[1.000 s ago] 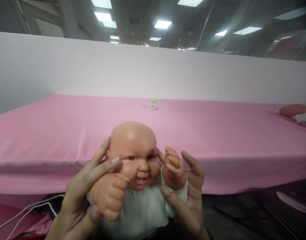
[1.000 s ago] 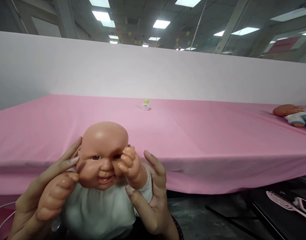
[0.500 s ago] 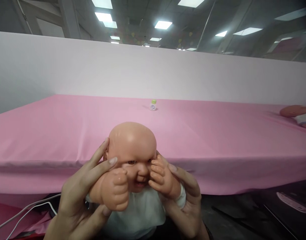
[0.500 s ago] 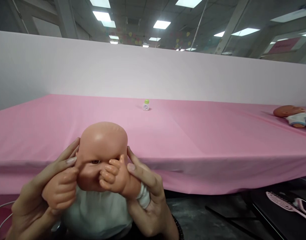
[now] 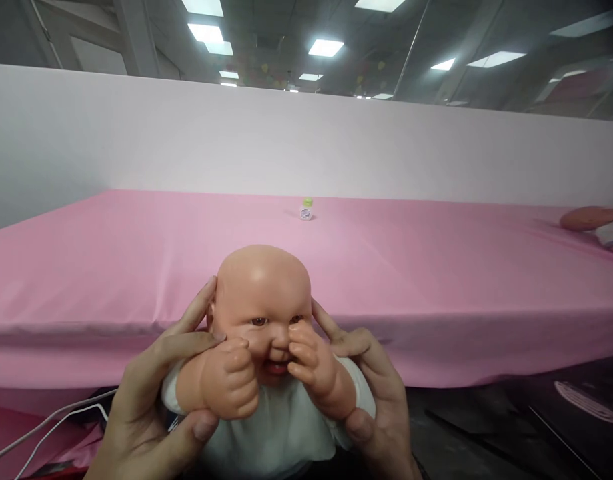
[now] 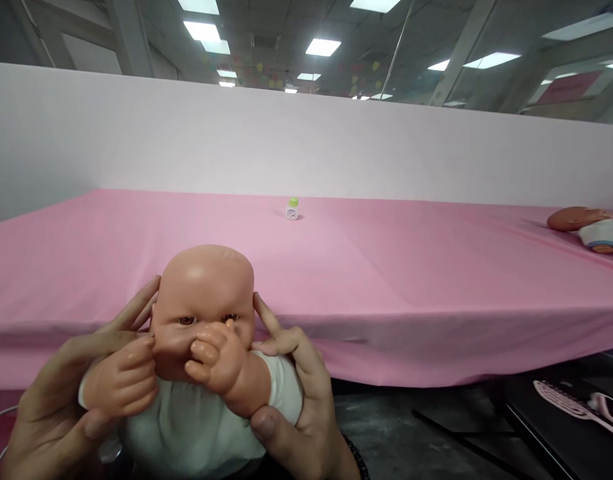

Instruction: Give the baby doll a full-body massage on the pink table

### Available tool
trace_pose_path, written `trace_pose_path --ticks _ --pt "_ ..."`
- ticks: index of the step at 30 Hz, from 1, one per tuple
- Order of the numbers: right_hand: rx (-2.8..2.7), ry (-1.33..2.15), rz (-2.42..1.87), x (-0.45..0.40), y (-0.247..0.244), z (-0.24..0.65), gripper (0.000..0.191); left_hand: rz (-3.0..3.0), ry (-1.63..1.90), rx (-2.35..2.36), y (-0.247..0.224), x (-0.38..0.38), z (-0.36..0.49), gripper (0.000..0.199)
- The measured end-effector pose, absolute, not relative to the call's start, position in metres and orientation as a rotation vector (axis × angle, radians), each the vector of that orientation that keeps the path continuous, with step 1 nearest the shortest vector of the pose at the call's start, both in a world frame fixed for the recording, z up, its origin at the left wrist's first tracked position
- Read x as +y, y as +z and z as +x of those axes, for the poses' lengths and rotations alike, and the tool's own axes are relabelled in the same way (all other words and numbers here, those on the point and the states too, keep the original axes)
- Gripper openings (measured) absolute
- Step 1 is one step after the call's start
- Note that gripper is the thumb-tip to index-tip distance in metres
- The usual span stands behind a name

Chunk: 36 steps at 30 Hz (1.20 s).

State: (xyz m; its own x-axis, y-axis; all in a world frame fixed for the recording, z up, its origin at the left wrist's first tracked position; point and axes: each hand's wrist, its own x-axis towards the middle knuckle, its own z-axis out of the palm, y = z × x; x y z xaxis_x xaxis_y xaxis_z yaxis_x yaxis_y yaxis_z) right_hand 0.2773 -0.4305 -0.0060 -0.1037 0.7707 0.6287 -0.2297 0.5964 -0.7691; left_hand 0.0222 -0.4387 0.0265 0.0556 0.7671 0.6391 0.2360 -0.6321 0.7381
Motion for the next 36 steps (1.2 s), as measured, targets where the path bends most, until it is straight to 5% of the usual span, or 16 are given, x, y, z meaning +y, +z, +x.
trace_pose_path --ticks 12,20,36 --pt "-1.499 0.739 -0.552 -0.434 0.004 0.276 0.039 1.994 1.679 0.883 0.028 -0.436 0.028 0.045" --pt "-1.586 0.504 -0.662 -0.430 0.008 0.274 0.056 2.230 1.563 0.910 0.022 -0.433 0.027 0.057" --pt "-1.548 0.541 -0.644 -0.425 -0.001 0.269 0.048 2.272 1.674 1.128 0.023 -0.436 0.038 0.065"
